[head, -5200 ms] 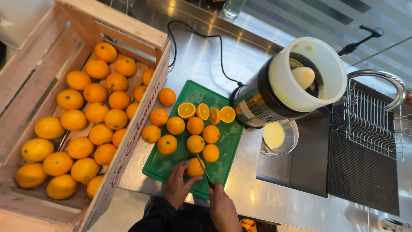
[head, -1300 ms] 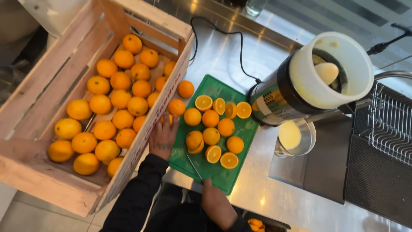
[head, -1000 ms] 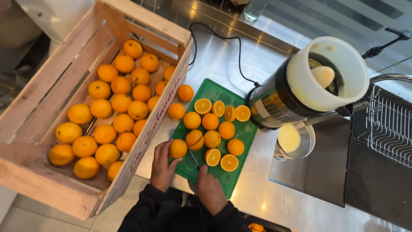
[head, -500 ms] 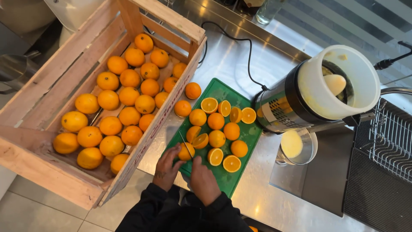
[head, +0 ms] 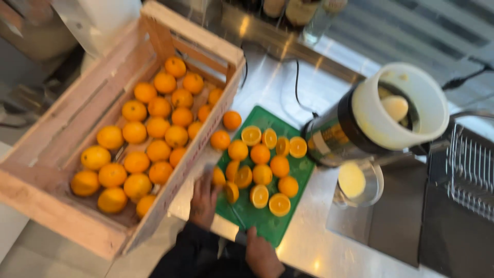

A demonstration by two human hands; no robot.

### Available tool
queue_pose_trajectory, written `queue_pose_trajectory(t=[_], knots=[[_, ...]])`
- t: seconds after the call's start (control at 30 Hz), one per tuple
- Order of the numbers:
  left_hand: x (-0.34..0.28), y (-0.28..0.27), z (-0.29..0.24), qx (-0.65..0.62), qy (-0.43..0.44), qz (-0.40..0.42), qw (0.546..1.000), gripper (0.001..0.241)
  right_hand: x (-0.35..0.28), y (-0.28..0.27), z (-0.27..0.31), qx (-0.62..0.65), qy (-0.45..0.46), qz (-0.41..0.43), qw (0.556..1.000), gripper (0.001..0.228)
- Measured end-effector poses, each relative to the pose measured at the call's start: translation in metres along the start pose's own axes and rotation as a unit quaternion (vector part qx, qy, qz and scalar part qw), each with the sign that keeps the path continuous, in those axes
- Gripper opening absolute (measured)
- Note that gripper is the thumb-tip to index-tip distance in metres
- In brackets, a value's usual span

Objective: Squeezing oranges using a motorized juicer and cutting fresh oranges on a cutting board.

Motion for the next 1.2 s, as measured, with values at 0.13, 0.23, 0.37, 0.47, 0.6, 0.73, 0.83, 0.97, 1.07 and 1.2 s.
queue_pose_trajectory(t=[0.13, 0.23, 0.37, 0.47, 0.6, 0.73, 0.83, 0.97, 1.07, 1.2], knots=[[0.053, -0.004, -0.038, 0.098, 0.058, -0.013, 0.993, 0.039, -0.026, -0.023, 0.010, -0.006, -0.054, -0.030, 0.998, 0.033], [0.105, 0.036, -0.044, 0.231, 0.176, 0.063, 0.955, 0.027, -0.015, -0.016, -0.007, 0.061, 0.054, 0.028, 0.996, 0.031], [0.116, 0.087, -0.008, 0.377, 0.321, 0.063, 0.866, 0.027, -0.032, -0.039, 0.004, 0.119, 0.127, 0.117, 0.978, 0.026], [0.127, 0.118, 0.017, 0.371, 0.325, 0.106, 0.863, 0.025, -0.021, -0.048, 0.009, 0.124, 0.132, 0.125, 0.976, 0.028], [0.130, 0.059, -0.045, 0.288, 0.222, 0.090, 0.927, 0.044, -0.021, -0.034, -0.007, 0.136, 0.163, 0.167, 0.963, 0.030], [0.072, -0.013, -0.067, 0.125, 0.059, 0.020, 0.990, 0.067, -0.013, -0.038, -0.009, 0.135, 0.168, 0.175, 0.961, 0.029], [0.018, -0.035, -0.031, 0.118, -0.126, 0.048, 0.984, 0.067, -0.006, -0.045, -0.001, 0.129, 0.159, 0.189, 0.960, 0.029], [-0.027, -0.041, 0.003, 0.080, -0.183, 0.018, 0.980, 0.069, 0.003, -0.074, 0.029, 0.107, 0.128, 0.181, 0.969, 0.026], [-0.030, -0.039, -0.004, 0.051, -0.124, 0.018, 0.991, 0.073, 0.027, -0.102, 0.061, 0.103, 0.092, 0.124, 0.983, 0.022], [-0.034, -0.039, -0.011, -0.022, -0.068, 0.037, 0.997, 0.065, 0.042, -0.107, 0.081, 0.063, 0.007, 0.030, 0.998, 0.015]])
Point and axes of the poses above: each hand's wrist, its own x-axis towards the middle knuckle, its own y-axis out of the palm, z = x × y, the point moved 6 cm from there along x, towards the middle knuckle, and after that the axes turned 13 degrees about -z, right-handed, at the moved point
